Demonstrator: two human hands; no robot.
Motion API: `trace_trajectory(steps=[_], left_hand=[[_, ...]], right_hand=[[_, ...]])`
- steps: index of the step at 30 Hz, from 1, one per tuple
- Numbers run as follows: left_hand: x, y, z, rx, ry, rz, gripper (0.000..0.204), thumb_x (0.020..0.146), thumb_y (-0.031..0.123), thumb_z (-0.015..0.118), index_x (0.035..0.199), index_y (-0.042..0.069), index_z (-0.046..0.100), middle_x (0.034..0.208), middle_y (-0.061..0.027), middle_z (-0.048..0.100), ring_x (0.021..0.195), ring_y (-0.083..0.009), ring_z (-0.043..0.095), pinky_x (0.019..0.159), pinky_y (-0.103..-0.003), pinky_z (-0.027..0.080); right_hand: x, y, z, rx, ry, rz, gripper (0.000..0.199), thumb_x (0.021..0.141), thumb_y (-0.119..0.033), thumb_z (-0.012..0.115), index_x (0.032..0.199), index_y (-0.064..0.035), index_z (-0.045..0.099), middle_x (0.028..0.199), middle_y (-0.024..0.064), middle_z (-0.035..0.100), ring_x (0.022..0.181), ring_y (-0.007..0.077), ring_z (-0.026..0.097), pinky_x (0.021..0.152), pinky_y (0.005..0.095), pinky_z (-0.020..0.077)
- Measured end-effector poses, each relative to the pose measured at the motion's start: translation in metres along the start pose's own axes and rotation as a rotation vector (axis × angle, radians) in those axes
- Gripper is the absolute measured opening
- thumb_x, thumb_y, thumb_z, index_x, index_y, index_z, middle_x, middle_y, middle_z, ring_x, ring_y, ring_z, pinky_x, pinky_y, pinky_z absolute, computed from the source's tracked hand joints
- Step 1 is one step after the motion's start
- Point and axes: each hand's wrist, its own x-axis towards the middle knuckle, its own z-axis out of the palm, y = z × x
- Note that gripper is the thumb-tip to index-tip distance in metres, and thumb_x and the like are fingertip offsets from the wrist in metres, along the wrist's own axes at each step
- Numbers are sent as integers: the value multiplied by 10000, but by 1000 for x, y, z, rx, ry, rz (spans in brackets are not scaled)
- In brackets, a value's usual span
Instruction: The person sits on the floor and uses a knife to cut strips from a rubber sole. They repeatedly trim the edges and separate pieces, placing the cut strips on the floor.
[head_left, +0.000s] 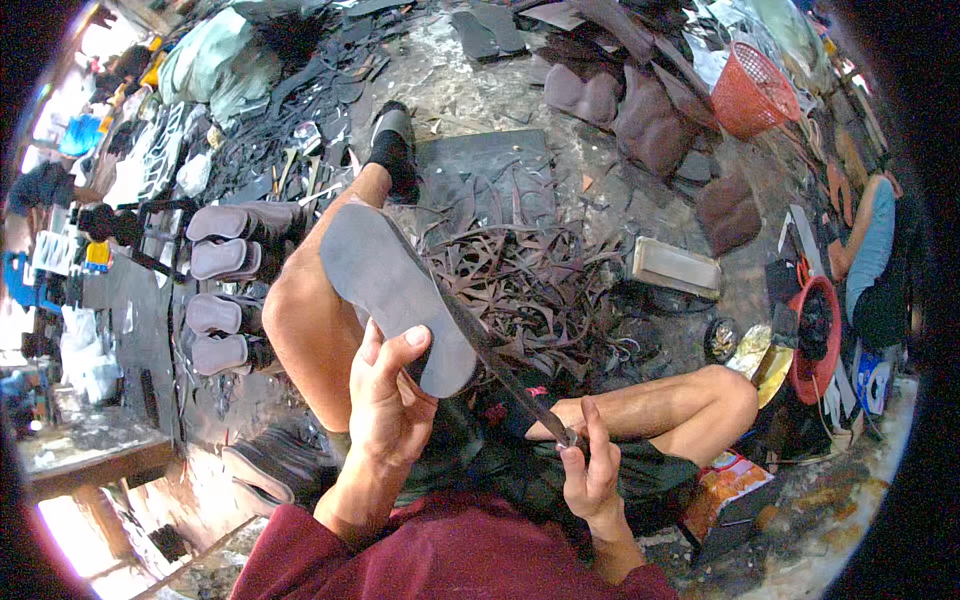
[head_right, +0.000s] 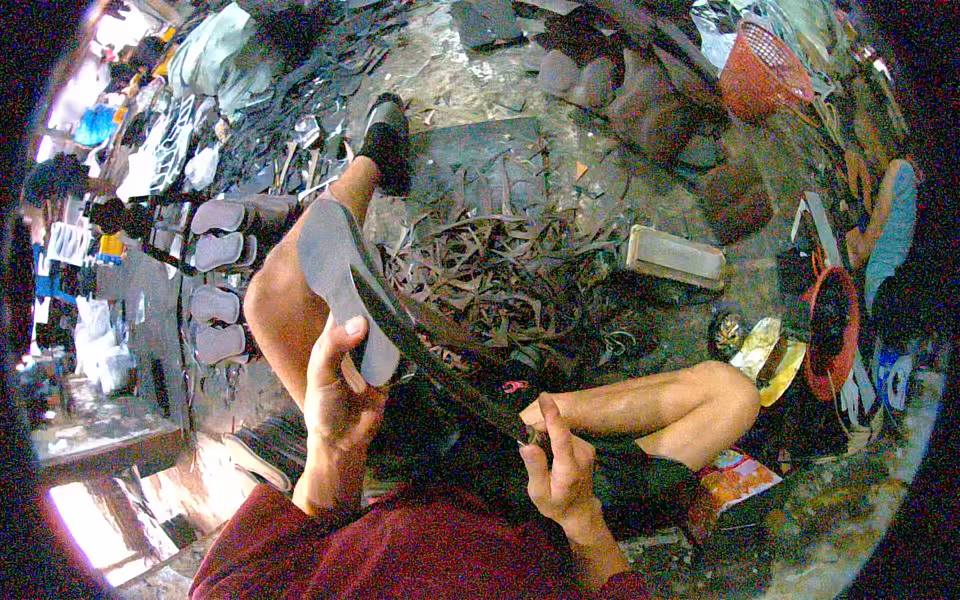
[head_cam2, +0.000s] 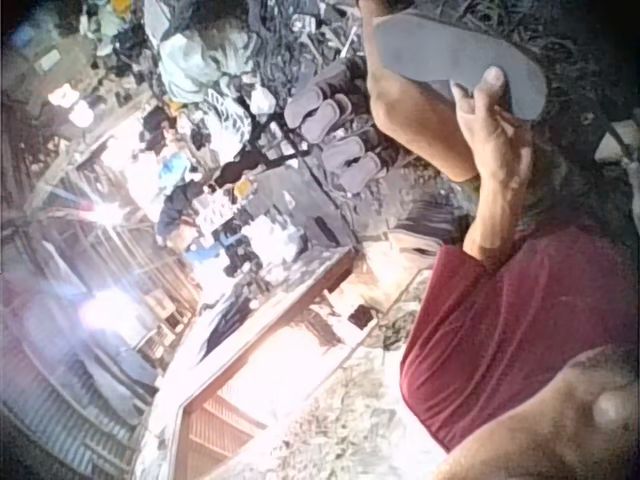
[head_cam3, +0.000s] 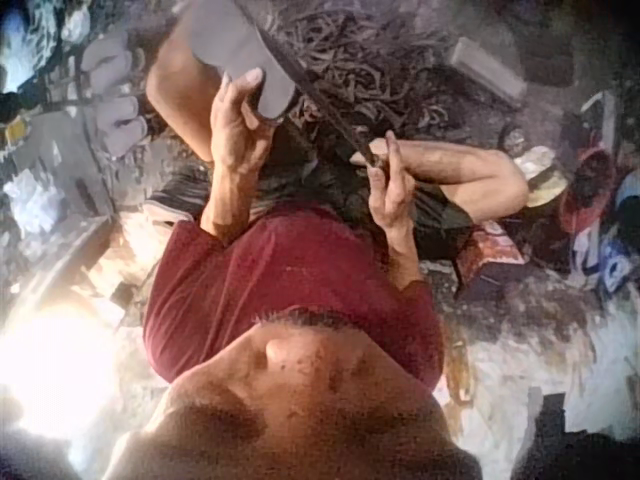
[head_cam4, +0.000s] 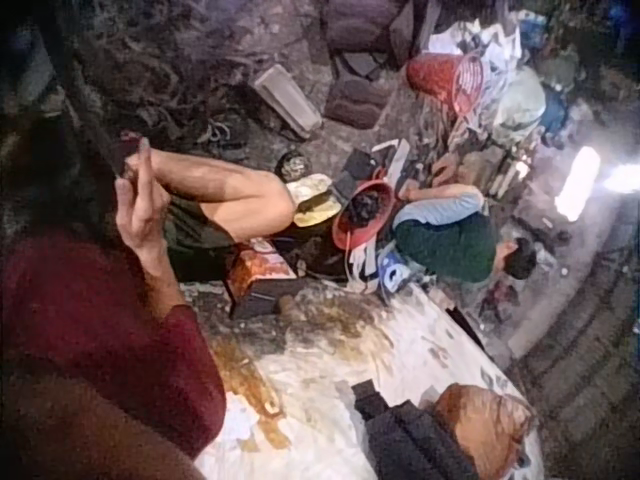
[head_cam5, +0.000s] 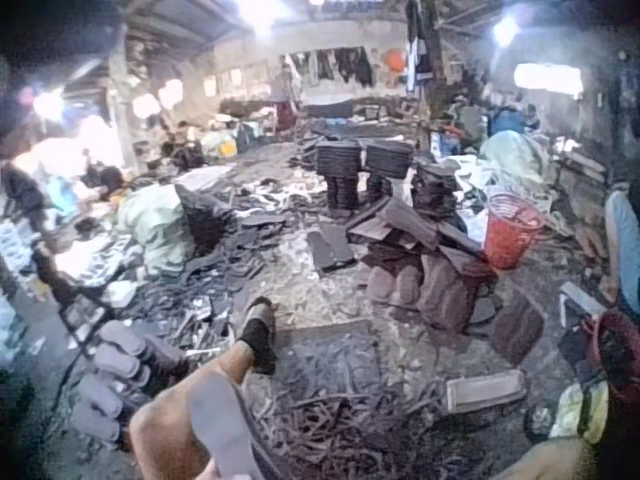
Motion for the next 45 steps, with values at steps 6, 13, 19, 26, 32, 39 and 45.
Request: trace_trajectory(steps=[6,13,19,26,32,39,45], left_hand=[[-2,8,1,27,19,24,573,816,41,642,1348,52,428,1207,-81,584,1088,-229,615,961,-397,532],[-1,-13,-30,221,57,96,521,813,132,482,1327,46,481,1081,-100,629,912,-237,627,803,-339,532],[-13,-16,-27,248,101,48,592,690,96,521,1273,3,489,1031,-137,640,870,-271,652,796,-374,563],[-8,-12,-37,229,31,49,697,665,52,541,1349,27,417,1137,-108,586,1006,-237,609,878,-342,529],[-8,-16,-54,369,35,71,834,596,102,602,1395,16,382,1174,-96,596,1073,-229,604,946,-323,486],[-24,-1,-81,693,-237,108,1002,683,102,795,1509,21,232,1363,-82,492,1282,-229,471,1080,-361,370],[-15,47,-103,209,-48,85,261,942,185,624,1139,14,633,1056,-60,685,1008,-167,642,899,-328,499]], right_hand=[[-5,-2,-4,-8,-5,-48,566,987,-257,546,1417,83,407,848,186,673,687,340,664,645,417,526],[41,-27,1,-37,-249,43,653,937,-225,610,1495,-18,341,789,147,667,651,347,645,615,411,520],[93,-36,58,-52,-208,24,541,995,-304,530,1498,-171,382,1183,175,669,859,355,700,681,432,561],[149,-38,116,-69,13,-198,462,1032,-371,433,1477,-246,432,942,110,660,730,338,663,603,432,534],[183,-46,114,-55,-84,-249,426,1023,-281,473,1449,-265,468,912,128,662,706,361,658,593,460,528],[193,-80,90,78,-258,-200,342,1010,-120,465,1324,-44,574,1234,217,635,1124,376,631,897,402,524],[107,-77,84,131,-325,-302,490,880,-120,622,1368,-111,566,834,116,601,709,305,586,630,409,479]])
